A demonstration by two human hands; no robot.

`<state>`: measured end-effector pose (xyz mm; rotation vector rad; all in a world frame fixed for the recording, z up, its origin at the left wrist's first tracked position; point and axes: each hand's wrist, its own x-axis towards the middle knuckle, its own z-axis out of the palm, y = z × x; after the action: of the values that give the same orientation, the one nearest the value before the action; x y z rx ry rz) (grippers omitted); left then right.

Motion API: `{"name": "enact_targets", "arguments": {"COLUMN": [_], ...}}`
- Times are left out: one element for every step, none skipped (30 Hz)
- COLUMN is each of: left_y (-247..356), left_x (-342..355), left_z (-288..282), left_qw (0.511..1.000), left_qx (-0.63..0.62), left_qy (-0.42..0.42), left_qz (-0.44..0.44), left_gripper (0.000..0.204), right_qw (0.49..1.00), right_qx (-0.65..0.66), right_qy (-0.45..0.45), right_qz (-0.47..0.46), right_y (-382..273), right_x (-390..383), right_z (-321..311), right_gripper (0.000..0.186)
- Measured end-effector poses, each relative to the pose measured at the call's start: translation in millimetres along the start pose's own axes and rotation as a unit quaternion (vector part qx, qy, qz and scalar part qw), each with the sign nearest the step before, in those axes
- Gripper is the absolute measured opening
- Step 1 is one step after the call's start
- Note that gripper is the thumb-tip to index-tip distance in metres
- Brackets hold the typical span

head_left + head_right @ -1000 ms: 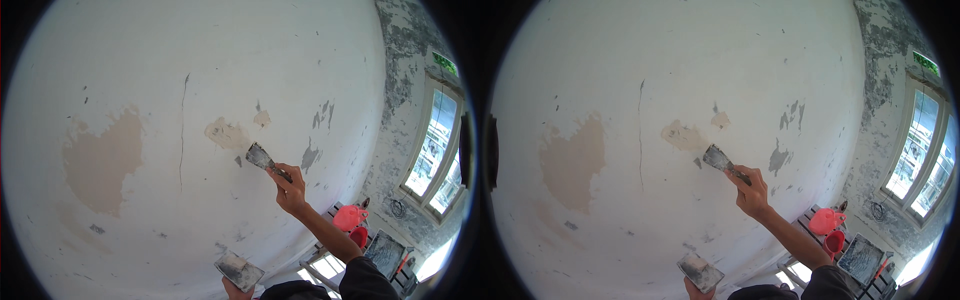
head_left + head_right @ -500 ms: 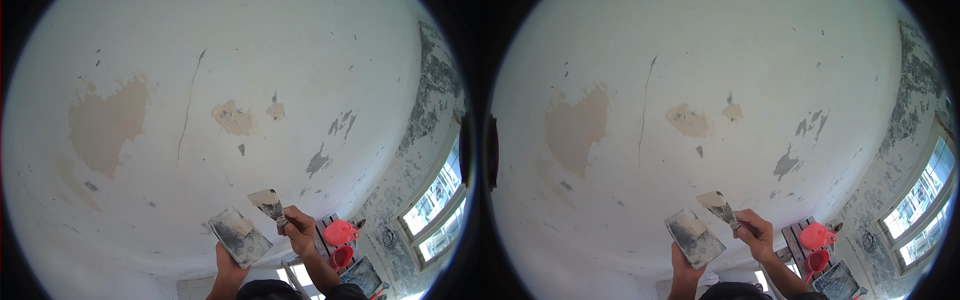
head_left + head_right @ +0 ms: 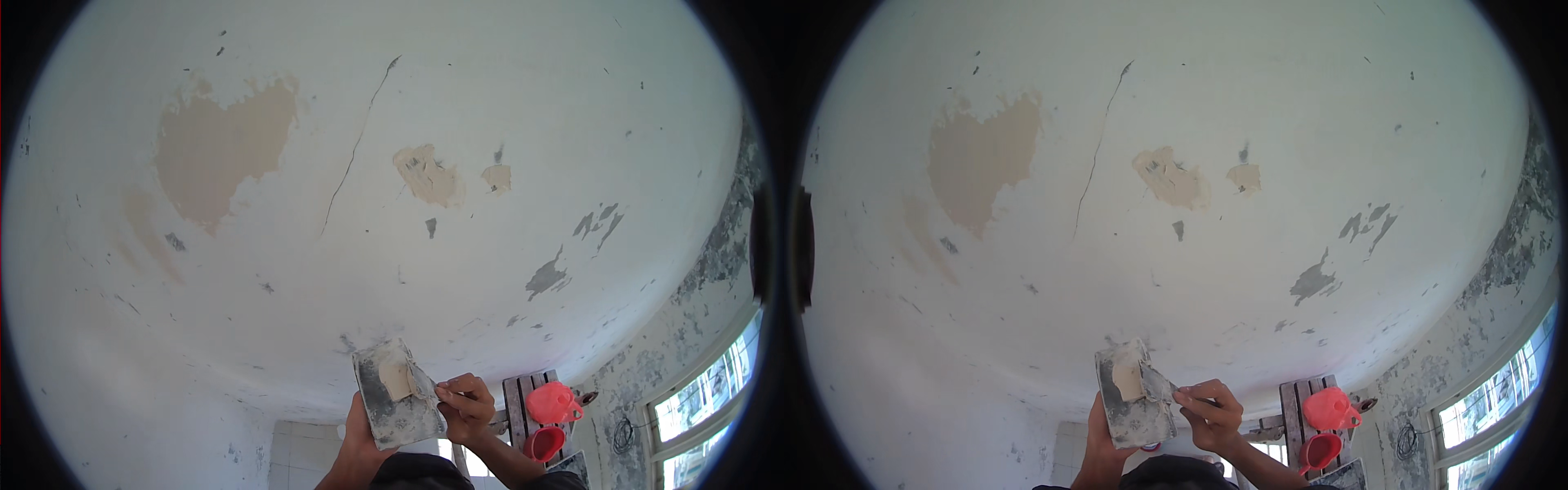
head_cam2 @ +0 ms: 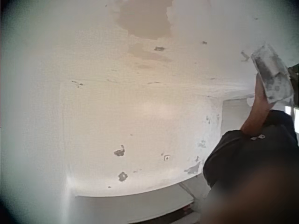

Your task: Applying putty or plaster to a wall using a putty knife and a flat spreader blade.

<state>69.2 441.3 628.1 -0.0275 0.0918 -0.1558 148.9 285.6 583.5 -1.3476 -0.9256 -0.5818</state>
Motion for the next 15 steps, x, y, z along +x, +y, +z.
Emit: {"name": "enact_targets", "arguments": {"left_y": [0,-1,-1,-3,-4,-4,-3,-3,-6,-11,-15,-16,-17,-18,-18], "left_x": [0,0,0,1,1,1,3,4,4,6,7,10,13,16,18], "left_z": [1,1,0,-2,-4,-6,-8,-9,-12,-16,-19,-20,-21,-22,-22], "left_qw": [1.000,1.000,1.000,1.000,0.999,0.999,1.000,0.999,0.999,0.999,0.998,0.998,0.996,0.992,0.992], "left_qx": [0.000,-0.001,-0.001,0.006,0.014,0.013,0.024,0.034,0.034,0.012,-0.010,-0.009,0.009,0.028,0.029], "left_qy": [-0.003,-0.006,-0.005,0.013,0.031,0.033,0.013,-0.006,-0.005,0.026,0.057,0.058,0.092,0.125,0.126], "left_qz": [0.006,0.012,0.016,0.022,0.029,0.030,-0.003,-0.037,-0.038,-0.023,-0.009,-0.013,-0.009,-0.005,-0.010], "left_gripper": [0.039,0.038,0.038,0.038,0.037,0.037,0.037,0.037,0.037,0.037,0.037,0.037,0.036,0.035,0.035], "right_qw": [1.000,0.999,0.999,0.999,0.998,0.998,0.998,0.998,0.998,0.998,0.999,0.999,0.999,0.998,0.998], "right_qx": [-0.019,-0.038,-0.035,-0.047,-0.059,-0.057,-0.055,-0.054,-0.049,-0.052,-0.042,-0.032,-0.036,-0.041,-0.046], "right_qy": [-0.002,-0.004,-0.005,-0.015,-0.025,-0.026,-0.028,-0.030,-0.026,-0.025,-0.024,-0.023,-0.021,-0.018,-0.014], "right_qz": [-0.008,-0.016,-0.015,-0.011,-0.008,-0.006,-0.011,-0.017,0.012,0.013,0.023,0.032,0.034,0.040,0.046], "right_y": [-1,-2,-3,-4,-4,-3,0,1,-2,-1,1,3,5,7,9], "right_x": [-3,-5,-8,-10,-12,-14,-15,-17,-21,-24,-27,-29,-31,-32,-33], "right_z": [-1,-2,-6,-11,-17,-23,-30,-36,-40,-44,-47,-49,-50,-51,-51], "right_gripper": [0.041,0.041,0.041,0.041,0.041,0.041,0.040,0.040,0.039,0.039,0.037,0.036,0.036,0.037,0.038]}}
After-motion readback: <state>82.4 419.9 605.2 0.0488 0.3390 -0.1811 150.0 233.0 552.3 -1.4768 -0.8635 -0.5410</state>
